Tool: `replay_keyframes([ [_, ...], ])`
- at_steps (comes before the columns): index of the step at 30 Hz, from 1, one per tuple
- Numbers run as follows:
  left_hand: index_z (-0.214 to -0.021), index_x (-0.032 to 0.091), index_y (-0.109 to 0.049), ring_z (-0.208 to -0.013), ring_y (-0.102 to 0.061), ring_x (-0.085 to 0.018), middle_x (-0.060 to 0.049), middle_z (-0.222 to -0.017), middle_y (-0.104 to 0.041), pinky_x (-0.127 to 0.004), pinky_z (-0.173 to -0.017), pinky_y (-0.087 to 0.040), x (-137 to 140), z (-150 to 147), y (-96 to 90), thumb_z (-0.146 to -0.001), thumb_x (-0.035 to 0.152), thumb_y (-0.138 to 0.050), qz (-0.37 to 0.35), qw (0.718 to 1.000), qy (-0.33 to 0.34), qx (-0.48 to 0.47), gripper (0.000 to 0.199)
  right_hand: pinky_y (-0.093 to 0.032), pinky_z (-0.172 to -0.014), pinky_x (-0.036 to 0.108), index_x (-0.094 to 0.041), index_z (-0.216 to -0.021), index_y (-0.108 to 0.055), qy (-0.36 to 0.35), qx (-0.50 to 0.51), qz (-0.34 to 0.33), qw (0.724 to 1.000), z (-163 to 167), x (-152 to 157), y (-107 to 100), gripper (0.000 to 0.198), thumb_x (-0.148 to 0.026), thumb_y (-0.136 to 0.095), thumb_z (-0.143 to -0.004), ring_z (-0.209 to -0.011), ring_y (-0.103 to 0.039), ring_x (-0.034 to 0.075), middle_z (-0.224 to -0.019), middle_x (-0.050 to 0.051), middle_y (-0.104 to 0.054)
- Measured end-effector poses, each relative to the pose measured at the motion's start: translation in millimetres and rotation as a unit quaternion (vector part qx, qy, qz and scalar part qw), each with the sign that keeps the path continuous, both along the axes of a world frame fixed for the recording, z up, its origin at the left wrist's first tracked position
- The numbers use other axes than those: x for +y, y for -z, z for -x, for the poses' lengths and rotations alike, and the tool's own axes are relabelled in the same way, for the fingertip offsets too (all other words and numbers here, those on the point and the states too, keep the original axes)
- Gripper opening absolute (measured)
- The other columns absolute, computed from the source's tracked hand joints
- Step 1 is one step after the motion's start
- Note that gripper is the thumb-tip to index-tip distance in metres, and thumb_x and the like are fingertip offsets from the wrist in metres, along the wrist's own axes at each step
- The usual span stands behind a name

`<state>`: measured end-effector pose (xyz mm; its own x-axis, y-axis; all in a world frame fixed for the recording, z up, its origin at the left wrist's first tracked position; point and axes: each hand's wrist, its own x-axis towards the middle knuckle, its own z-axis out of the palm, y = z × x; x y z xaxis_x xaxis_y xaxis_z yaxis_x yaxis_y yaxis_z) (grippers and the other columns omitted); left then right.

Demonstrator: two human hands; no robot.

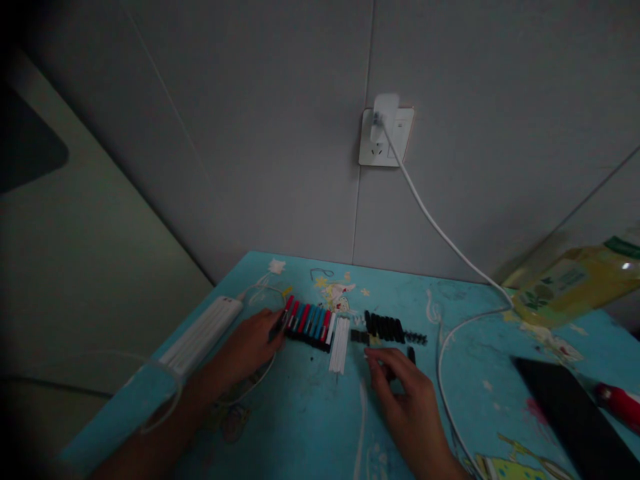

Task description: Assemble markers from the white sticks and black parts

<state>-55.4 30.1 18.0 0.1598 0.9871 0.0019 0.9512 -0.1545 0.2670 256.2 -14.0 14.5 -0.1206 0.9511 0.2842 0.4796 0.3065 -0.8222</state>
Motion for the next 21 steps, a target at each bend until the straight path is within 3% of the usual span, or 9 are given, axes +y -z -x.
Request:
replay_keyframes([
  [5,-0.116,0.02,-0.06,-0.09,-0.062,-0.024,-0.009,-0.102,-0.065,-0.033,-0.079,-0.046,-0.2,-0.3,0.4,-0.09,0.022,-0.052,-0.001,1.0,-0.006,0.005,0.027,-0.056,-0.075,0.027,-0.025,-0.105,-0.069,0.0,-0.01,0.002,1.0,-0.3,0.6,0.9,0.02,-0.036,-0.055,-0.095,-0.083,-0.068,0.019,-0.099,0.005,-0.07],
  [11,-0.136,0.02,-0.05,-0.09,-0.062,-0.025,-0.009,-0.104,-0.062,-0.034,-0.078,-0.045,1.7,4.8,5.3,-0.087,0.022,-0.056,-0.011,1.0,-0.014,0.013,0.049,-0.055,-0.081,0.027,-0.026,-0.104,-0.07,0.003,-0.021,-0.013,1.0,-0.5,0.8,1.0,0.019,-0.035,-0.056,-0.095,-0.092,-0.068,0.019,-0.103,0.004,-0.07],
  [15,-0.144,0.026,-0.042,-0.088,-0.061,-0.024,-0.006,-0.101,-0.061,-0.032,-0.076,-0.044,0.8,5.4,7.3,-0.088,0.024,-0.058,-0.021,1.0,0.001,-0.007,0.058,-0.055,-0.074,0.026,-0.026,-0.104,-0.069,0.001,-0.017,-0.015,1.0,-0.2,0.4,1.5,0.018,-0.034,-0.056,-0.095,-0.083,-0.068,0.017,-0.099,0.004,-0.07],
  [21,-0.124,0.023,-0.059,-0.089,-0.059,-0.022,-0.006,-0.1,-0.06,-0.031,-0.078,-0.045,1.1,3.2,13.6,-0.096,0.023,-0.047,-0.036,0.998,-0.015,-0.041,0.031,-0.056,-0.072,0.025,-0.026,-0.104,-0.07,-0.001,-0.014,-0.005,1.0,-0.5,0.1,0.9,0.019,-0.034,-0.055,-0.095,-0.086,-0.068,0.018,-0.102,0.004,-0.07],
])
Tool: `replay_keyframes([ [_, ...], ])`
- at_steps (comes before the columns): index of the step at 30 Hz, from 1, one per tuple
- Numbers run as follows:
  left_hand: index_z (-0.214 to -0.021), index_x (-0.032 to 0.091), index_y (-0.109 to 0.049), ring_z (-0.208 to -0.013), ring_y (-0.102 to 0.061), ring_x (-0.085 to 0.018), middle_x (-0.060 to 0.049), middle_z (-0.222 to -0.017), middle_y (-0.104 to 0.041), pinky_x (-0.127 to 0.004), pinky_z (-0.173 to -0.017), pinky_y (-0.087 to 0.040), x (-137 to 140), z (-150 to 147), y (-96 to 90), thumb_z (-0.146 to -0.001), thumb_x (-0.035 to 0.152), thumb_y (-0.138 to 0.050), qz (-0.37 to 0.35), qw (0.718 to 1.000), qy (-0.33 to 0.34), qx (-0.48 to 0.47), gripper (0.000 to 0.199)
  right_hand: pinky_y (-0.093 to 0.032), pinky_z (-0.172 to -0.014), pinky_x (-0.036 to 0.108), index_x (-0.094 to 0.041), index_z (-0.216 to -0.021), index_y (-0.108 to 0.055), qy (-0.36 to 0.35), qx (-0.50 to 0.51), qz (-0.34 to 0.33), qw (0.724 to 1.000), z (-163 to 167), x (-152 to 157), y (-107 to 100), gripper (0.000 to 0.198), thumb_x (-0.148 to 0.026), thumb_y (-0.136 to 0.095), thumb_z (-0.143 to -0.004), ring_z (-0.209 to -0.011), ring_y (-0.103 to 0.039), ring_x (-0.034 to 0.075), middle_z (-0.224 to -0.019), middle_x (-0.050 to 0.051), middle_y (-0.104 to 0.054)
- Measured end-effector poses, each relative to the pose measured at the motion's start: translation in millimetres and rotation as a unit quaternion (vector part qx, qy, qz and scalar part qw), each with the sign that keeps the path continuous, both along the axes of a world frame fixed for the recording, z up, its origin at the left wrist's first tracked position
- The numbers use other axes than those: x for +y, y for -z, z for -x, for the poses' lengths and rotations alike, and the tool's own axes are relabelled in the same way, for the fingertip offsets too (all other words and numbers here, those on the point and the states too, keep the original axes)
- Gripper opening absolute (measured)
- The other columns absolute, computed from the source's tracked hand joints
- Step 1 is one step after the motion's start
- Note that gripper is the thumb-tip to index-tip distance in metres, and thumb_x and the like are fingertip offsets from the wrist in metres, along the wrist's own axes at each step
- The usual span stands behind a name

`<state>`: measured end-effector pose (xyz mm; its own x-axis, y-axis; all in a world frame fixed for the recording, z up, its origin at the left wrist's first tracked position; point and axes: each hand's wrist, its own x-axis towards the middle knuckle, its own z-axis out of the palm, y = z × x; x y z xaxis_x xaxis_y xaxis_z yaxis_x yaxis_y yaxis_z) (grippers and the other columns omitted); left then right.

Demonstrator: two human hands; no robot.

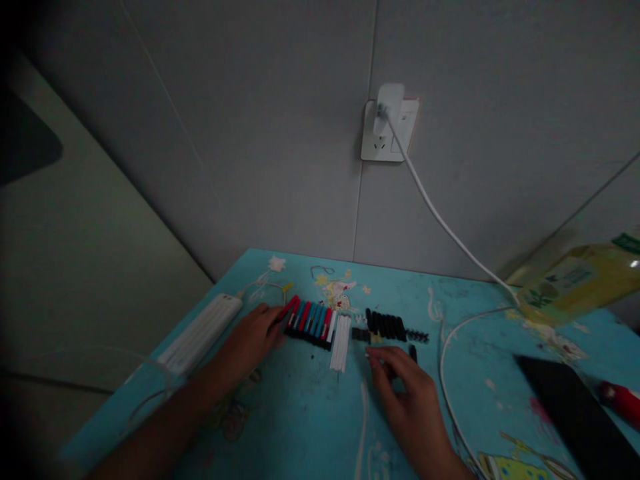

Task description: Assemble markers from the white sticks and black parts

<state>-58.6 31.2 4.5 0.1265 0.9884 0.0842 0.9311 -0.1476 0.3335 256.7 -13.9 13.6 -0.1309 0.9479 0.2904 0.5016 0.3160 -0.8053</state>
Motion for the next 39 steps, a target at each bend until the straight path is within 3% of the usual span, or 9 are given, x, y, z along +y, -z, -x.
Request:
replay_keyframes([
  [5,-0.117,0.021,-0.061,-0.093,-0.058,-0.021,-0.007,-0.104,-0.059,-0.03,-0.083,-0.045,-1.0,-1.2,-2.1,-0.095,0.022,-0.049,0.0,1.0,0.002,-0.006,0.025,-0.057,-0.074,0.028,-0.025,-0.105,-0.07,-0.005,-0.006,0.003,1.0,-0.9,0.7,-0.3,0.02,-0.035,-0.055,-0.095,-0.088,-0.068,0.019,-0.103,0.005,-0.07],
  [13,-0.102,0.02,-0.066,-0.089,-0.061,-0.022,-0.006,-0.095,-0.063,-0.032,-0.08,-0.046,-1.1,-2.2,-12.2,-0.093,0.02,-0.051,0.044,0.998,0.029,-0.025,0.018,-0.057,-0.076,0.03,-0.025,-0.104,-0.071,0.004,-0.01,-0.008,1.0,0.0,1.1,0.0,0.02,-0.035,-0.055,-0.095,-0.089,-0.069,0.021,-0.103,0.005,-0.071],
  [20,-0.111,0.021,-0.064,-0.092,-0.061,-0.022,-0.006,-0.099,-0.062,-0.033,-0.082,-0.047,-2.7,3.2,-16.5,-0.09,0.022,-0.055,0.064,0.996,0.051,-0.039,0.023,-0.057,-0.075,0.031,-0.026,-0.106,-0.071,-0.006,-0.012,0.008,1.0,-0.2,1.8,-0.3,0.022,-0.035,-0.054,-0.096,-0.09,-0.068,0.021,-0.105,0.005,-0.071],
  [28,-0.1,0.02,-0.065,-0.087,-0.06,-0.022,-0.006,-0.095,-0.061,-0.033,-0.08,-0.047,-5.9,3.5,-19.3,-0.091,0.024,-0.053,0.07,0.994,0.077,-0.013,0.016,-0.058,-0.079,0.033,-0.025,-0.109,-0.07,-0.006,-0.026,0.018,0.999,-0.9,4.4,3.4,0.024,-0.035,-0.053,-0.097,-0.095,-0.068,0.022,-0.11,0.007,-0.071],
  [31,-0.114,0.021,-0.063,-0.095,-0.06,-0.024,-0.008,-0.102,-0.06,-0.037,-0.087,-0.048,-4.8,-0.3,-18.5,-0.092,0.028,-0.054,0.039,0.997,0.059,-0.003,0.025,-0.059,-0.078,0.033,-0.025,-0.11,-0.07,-0.001,-0.031,0.021,0.999,-1.5,5.0,6.0,0.025,-0.037,-0.054,-0.096,-0.094,-0.069,0.022,-0.111,0.007,-0.071],
  [34,-0.137,0.022,-0.05,-0.112,-0.055,-0.028,-0.012,-0.121,-0.057,-0.043,-0.099,-0.045,-4.4,-8.3,-15.0,-0.093,0.032,-0.055,-0.021,0.998,0.061,0.002,0.045,-0.059,-0.076,0.033,-0.025,-0.109,-0.071,0.008,-0.037,0.017,0.999,-1.5,4.5,7.7,0.025,-0.038,-0.055,-0.095,-0.089,-0.07,0.022,-0.109,0.007,-0.072],
  [39,-0.151,0.026,-0.031,-0.142,-0.031,-0.031,-0.012,-0.154,-0.033,-0.05,-0.116,-0.03,-9.8,-26.4,-3.5,-0.095,0.038,-0.054,-0.063,0.986,0.153,-0.018,0.061,-0.06,-0.071,0.031,-0.024,-0.107,-0.071,0.005,-0.034,0.02,0.999,0.3,3.5,7.2,0.024,-0.037,-0.054,-0.096,-0.087,-0.07,0.022,-0.107,0.008,-0.072],
])
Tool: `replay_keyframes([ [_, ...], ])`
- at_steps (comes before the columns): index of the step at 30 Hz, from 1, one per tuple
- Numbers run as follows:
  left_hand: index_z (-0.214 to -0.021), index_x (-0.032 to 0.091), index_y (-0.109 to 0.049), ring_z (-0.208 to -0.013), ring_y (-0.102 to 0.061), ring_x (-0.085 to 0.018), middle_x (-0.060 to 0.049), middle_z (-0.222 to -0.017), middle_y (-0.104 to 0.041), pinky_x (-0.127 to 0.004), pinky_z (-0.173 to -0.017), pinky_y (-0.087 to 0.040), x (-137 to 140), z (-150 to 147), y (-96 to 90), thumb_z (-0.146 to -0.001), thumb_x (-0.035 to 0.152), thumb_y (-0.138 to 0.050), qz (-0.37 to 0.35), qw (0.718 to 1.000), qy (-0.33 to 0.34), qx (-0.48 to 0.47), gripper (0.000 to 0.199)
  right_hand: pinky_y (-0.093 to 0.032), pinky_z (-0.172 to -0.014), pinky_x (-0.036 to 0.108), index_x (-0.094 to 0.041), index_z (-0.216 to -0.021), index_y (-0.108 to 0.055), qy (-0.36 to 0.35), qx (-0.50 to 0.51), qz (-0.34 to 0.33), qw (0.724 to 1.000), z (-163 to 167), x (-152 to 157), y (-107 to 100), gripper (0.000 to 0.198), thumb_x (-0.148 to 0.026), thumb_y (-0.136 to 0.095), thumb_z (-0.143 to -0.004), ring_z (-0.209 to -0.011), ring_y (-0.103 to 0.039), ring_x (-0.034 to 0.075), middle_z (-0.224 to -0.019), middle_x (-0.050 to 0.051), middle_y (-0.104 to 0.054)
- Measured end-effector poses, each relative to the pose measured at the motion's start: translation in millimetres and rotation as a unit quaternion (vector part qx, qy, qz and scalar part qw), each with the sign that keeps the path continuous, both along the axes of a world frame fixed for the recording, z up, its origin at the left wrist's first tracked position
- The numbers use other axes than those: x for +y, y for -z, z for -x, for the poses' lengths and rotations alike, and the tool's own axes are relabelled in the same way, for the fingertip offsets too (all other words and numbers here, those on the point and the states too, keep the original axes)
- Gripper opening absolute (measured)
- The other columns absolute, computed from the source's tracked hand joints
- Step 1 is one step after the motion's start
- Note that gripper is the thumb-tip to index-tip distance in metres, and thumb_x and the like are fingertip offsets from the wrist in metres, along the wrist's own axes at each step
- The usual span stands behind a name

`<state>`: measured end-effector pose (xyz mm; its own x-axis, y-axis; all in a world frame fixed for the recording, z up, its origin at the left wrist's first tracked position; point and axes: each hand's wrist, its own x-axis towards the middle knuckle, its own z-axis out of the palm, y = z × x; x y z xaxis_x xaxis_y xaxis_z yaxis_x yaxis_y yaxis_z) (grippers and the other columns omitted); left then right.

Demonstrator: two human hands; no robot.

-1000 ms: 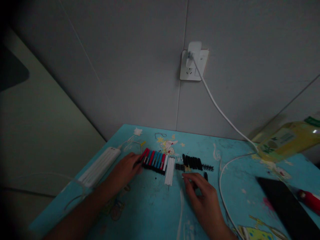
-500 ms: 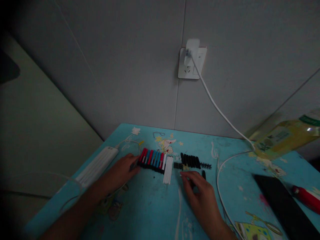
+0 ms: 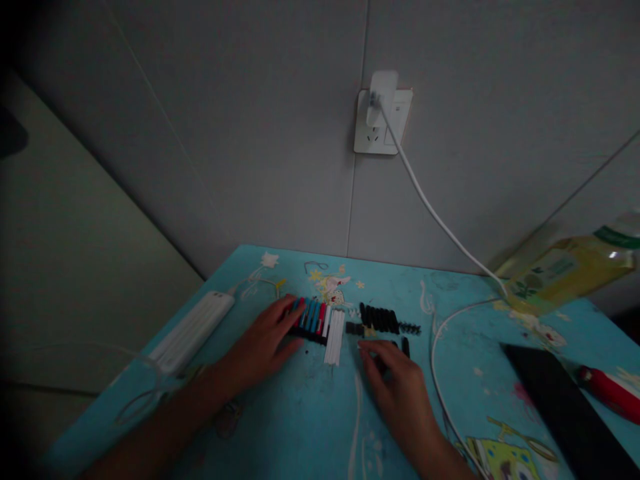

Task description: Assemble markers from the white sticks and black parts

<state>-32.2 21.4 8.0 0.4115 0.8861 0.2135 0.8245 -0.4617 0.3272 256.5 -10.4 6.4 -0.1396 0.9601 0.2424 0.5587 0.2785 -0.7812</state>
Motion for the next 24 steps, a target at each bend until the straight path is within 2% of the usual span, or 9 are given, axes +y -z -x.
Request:
replay_keyframes([
  [4,-0.154,0.026,-0.024,-0.149,-0.015,-0.031,-0.01,-0.162,-0.017,-0.054,-0.119,-0.023,-3.2,-12.7,3.5,-0.098,0.039,-0.05,0.008,0.998,0.064,0.015,0.063,-0.059,-0.071,0.03,-0.024,-0.107,-0.071,-0.004,-0.009,-0.003,1.0,0.9,0.2,0.4,0.023,-0.036,-0.054,-0.096,-0.084,-0.07,0.021,-0.105,0.007,-0.072],
  [9,-0.154,0.033,-0.024,-0.151,-0.007,-0.028,-0.003,-0.164,-0.015,-0.058,-0.121,-0.009,-1.0,-22.0,-1.3,-0.101,0.035,-0.043,0.008,0.992,0.11,0.061,0.056,-0.058,-0.074,0.031,-0.024,-0.107,-0.07,-0.009,-0.007,-0.001,1.0,1.6,0.4,1.6,0.023,-0.036,-0.053,-0.096,-0.089,-0.069,0.021,-0.106,0.006,-0.072],
  [16,-0.153,0.038,-0.023,-0.15,-0.011,-0.028,0.0,-0.164,-0.014,-0.058,-0.12,-0.008,1.7,-20.4,-4.7,-0.1,0.037,-0.043,0.032,0.986,0.142,0.079,0.056,-0.054,-0.091,0.041,-0.024,-0.104,-0.071,0.015,-0.016,-0.063,0.998,-0.8,3.2,1.5,0.02,-0.034,-0.056,-0.095,-0.103,-0.065,0.025,-0.11,0.009,-0.069],
  [20,-0.153,0.037,-0.025,-0.15,-0.012,-0.027,0.0,-0.164,-0.015,-0.057,-0.12,-0.005,4.3,-17.5,-5.7,-0.101,0.038,-0.043,0.034,0.985,0.146,0.083,0.055,-0.055,-0.087,0.039,-0.025,-0.103,-0.071,0.027,-0.011,-0.053,0.998,-2.4,4.1,1.2,0.02,-0.034,-0.056,-0.095,-0.101,-0.065,0.024,-0.106,0.008,-0.069],
  [24,-0.153,0.038,-0.024,-0.15,-0.013,-0.026,0.0,-0.164,-0.016,-0.056,-0.12,-0.005,6.1,-14.8,-5.0,-0.101,0.037,-0.043,0.035,0.984,0.151,0.084,0.055,-0.052,-0.094,0.04,-0.026,-0.114,-0.068,0.037,-0.001,-0.037,0.999,-2.4,3.7,-0.7,0.025,-0.034,-0.052,-0.097,-0.106,-0.064,0.024,-0.114,0.007,-0.069],
])
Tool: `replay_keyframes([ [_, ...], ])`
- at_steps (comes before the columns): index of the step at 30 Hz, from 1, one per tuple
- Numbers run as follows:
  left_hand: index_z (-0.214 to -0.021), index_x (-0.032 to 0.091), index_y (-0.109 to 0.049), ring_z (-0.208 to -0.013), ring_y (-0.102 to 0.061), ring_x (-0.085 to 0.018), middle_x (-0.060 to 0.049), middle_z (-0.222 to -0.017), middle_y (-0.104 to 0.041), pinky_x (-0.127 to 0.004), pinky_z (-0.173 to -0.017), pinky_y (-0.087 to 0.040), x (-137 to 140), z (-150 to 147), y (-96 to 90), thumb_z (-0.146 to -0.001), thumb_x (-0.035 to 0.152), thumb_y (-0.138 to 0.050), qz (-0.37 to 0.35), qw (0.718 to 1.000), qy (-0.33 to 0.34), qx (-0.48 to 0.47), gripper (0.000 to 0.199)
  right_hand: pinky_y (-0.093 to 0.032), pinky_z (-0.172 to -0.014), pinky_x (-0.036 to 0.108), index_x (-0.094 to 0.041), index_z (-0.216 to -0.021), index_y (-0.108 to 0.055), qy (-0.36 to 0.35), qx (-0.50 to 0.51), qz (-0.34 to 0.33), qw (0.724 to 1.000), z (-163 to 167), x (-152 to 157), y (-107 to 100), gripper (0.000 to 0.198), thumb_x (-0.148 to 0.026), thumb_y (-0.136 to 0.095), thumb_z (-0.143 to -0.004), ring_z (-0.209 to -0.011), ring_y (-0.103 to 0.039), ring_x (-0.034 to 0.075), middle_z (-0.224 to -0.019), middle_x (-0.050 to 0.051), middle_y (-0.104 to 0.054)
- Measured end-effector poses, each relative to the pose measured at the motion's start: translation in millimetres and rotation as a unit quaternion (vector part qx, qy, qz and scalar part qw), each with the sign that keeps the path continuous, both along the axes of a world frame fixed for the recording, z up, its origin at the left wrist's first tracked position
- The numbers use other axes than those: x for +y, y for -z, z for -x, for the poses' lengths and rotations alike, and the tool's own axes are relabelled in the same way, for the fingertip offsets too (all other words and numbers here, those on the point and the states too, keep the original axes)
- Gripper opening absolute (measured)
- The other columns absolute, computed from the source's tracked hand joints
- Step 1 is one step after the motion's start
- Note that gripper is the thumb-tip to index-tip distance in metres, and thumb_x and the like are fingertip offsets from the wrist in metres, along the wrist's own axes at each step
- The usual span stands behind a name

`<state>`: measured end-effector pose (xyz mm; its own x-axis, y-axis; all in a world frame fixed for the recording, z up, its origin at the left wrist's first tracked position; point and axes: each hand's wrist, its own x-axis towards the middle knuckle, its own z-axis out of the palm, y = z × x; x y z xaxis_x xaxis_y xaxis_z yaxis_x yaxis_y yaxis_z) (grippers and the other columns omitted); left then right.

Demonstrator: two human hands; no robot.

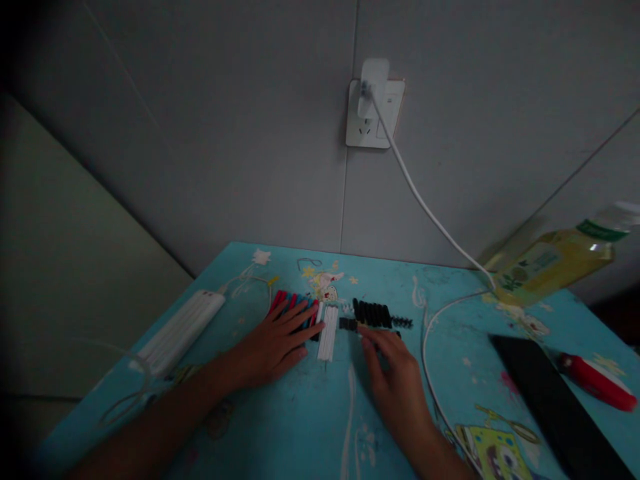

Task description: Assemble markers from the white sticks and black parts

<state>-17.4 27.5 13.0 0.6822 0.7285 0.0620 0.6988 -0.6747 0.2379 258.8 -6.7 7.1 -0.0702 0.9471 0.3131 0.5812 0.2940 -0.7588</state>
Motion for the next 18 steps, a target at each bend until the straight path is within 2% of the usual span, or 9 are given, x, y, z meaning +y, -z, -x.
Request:
replay_keyframes([
  [3,-0.153,0.038,-0.024,-0.15,-0.013,-0.027,0.0,-0.164,-0.015,-0.056,-0.12,-0.005,0.3,1.2,1.4,-0.101,0.039,-0.042,0.001,1.0,0.004,0.0,0.055,-0.052,-0.094,0.04,-0.026,-0.12,-0.066,0.005,0.007,0.02,1.0,0.0,-0.5,-0.3,0.029,-0.036,-0.049,-0.098,-0.107,-0.065,0.024,-0.118,0.007,-0.069],
  [10,-0.154,0.036,-0.021,-0.15,-0.011,-0.028,-0.001,-0.164,-0.015,-0.057,-0.12,-0.006,-1.2,1.7,5.1,-0.101,0.042,-0.042,-0.013,1.0,0.001,0.019,0.057,-0.055,-0.083,0.033,-0.024,-0.112,-0.066,0.029,0.038,0.091,0.995,1.0,-1.6,-0.8,0.027,-0.041,-0.052,-0.097,-0.097,-0.07,0.024,-0.108,0.006,-0.073],
  [14,-0.154,0.034,-0.021,-0.15,-0.012,-0.028,-0.003,-0.164,-0.016,-0.056,-0.12,-0.006,-1.5,1.8,8.6,-0.101,0.044,-0.042,-0.03,0.999,0.001,0.015,0.058,-0.054,-0.08,0.032,-0.023,-0.103,-0.067,0.021,0.031,0.083,0.996,2.1,0.1,-4.0,0.024,-0.042,-0.055,-0.095,-0.091,-0.069,0.023,-0.101,0.006,-0.073],
  [18,-0.154,0.033,-0.021,-0.15,-0.008,-0.03,-0.003,-0.165,-0.011,-0.058,-0.121,-0.004,-2.4,2.0,9.8,-0.1,0.043,-0.044,-0.06,0.998,-0.006,0.013,0.059,-0.054,-0.077,0.033,-0.021,-0.098,-0.068,0.021,0.011,0.06,0.998,1.1,2.8,-1.7,0.023,-0.042,-0.058,-0.093,-0.085,-0.068,0.023,-0.095,0.006,-0.072],
])
